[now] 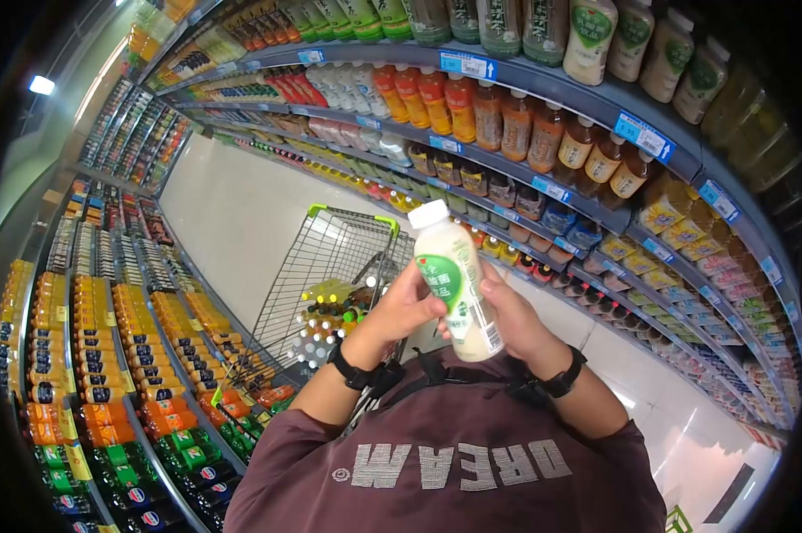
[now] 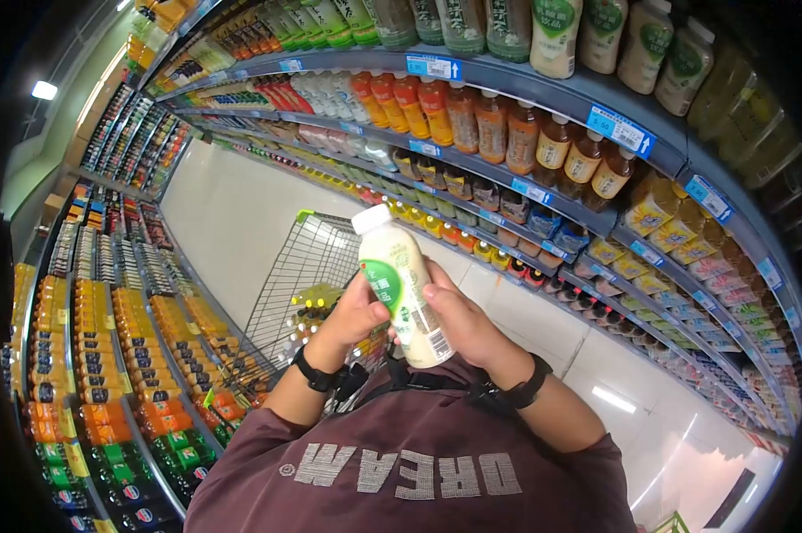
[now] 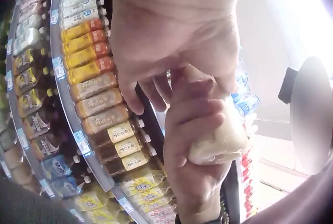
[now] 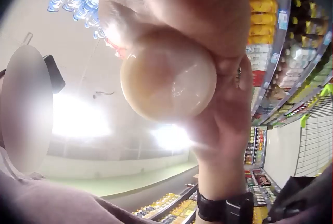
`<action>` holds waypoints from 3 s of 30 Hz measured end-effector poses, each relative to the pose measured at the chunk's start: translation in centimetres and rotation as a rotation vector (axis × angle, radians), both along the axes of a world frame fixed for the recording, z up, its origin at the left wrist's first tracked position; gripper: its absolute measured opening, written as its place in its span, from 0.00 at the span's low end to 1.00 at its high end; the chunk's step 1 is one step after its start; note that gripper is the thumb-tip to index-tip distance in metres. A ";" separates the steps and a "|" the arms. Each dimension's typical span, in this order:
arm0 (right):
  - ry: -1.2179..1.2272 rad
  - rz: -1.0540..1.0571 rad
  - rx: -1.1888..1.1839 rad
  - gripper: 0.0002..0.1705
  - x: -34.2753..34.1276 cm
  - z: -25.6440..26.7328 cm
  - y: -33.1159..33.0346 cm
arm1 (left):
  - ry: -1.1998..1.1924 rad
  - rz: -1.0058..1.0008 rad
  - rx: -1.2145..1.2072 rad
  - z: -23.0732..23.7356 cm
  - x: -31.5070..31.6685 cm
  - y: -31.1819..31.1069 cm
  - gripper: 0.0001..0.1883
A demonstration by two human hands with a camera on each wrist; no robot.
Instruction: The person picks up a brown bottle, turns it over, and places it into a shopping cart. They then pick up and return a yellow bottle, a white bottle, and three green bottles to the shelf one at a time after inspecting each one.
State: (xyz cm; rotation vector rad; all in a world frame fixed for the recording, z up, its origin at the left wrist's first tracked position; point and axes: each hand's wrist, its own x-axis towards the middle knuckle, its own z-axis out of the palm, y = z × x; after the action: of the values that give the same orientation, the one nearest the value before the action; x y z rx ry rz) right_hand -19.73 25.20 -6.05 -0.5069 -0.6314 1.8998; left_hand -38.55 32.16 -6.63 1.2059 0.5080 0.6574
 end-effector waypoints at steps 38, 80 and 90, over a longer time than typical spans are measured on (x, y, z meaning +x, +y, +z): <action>-0.291 0.070 0.050 0.34 -5.2 1.9 3.3 | 0.129 0.236 0.096 0.5 -7.0 0.0 0.50; -1.558 -0.013 -0.194 0.40 -4.9 -18.5 8.6 | 0.258 0.780 -0.258 -17.1 -24.3 19.2 0.20; -1.166 0.164 -1.523 0.31 6.2 -33.2 -29.7 | 0.844 1.181 -0.286 -46.7 -34.5 24.2 0.33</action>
State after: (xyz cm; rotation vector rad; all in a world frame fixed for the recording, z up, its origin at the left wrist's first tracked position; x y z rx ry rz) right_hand -13.50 -4.50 -39.26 -2.6494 0.2987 1.7703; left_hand -73.02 56.38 -53.35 0.7701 2.0326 0.9747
